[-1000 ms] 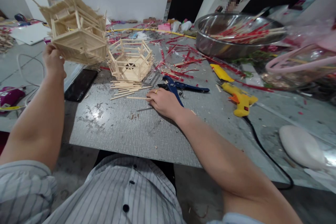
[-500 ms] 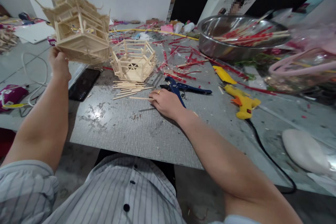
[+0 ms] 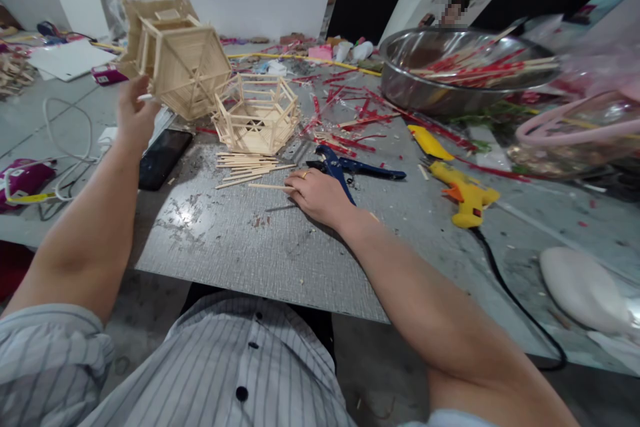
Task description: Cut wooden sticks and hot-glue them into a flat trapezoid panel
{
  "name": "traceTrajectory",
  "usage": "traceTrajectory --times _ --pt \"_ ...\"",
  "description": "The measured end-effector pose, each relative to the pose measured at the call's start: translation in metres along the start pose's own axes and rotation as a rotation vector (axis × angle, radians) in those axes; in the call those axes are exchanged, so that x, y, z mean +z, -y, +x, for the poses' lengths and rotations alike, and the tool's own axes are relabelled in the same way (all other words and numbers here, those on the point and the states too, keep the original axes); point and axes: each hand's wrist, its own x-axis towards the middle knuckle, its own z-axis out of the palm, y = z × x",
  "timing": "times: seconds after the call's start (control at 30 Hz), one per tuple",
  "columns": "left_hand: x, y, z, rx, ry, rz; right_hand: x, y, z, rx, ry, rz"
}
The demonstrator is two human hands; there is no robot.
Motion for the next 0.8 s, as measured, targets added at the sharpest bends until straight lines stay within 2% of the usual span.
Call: traceTrajectory --times 0.03,0.1,0.3,0.33,0.37,0.43,0.5,0.6,0.7,0.8 --pt "-0.001 -0.007 -0.003 -0.087 -0.030 -0.039 0.000 0.000 0.000 -0.001 0.003 0.003" --pt "-0.003 -0.021 -0.008 -0.115 -0.015 -0.024 -0.001 0.000 0.000 -0.001 0.008 0.005" --pt "-0.011 -0.076 -0.023 -0.037 -0.121 0.249 -0.005 0.004 0.001 0.026 0.041 0.000" --pt "-0.011 -0.088 -0.027 0.011 -0.093 0.287 -0.006 0.004 0.001 0.025 0.043 0.000" --pt "-0.010 -0.102 -0.031 0.100 -0.054 0.303 -0.006 0.004 0.001 0.021 0.041 0.001" --pt "-0.007 -0.134 -0.042 0.278 0.107 0.274 -0.005 0.003 0.000 0.010 0.032 0.003" --pt "-0.002 -0.167 -0.057 0.377 0.230 0.238 -0.004 0.002 0.000 0.003 0.019 0.001" --pt "0.007 -0.210 -0.084 0.546 0.494 0.229 -0.002 0.002 -0.001 -0.006 0.009 -0.014" --pt "0.018 -0.233 -0.108 0.657 0.638 0.263 -0.002 0.003 -0.001 -0.002 0.017 -0.016" --pt "0.028 -0.236 -0.122 0.670 0.763 0.335 -0.003 0.004 -0.002 -0.018 0.015 0.002"
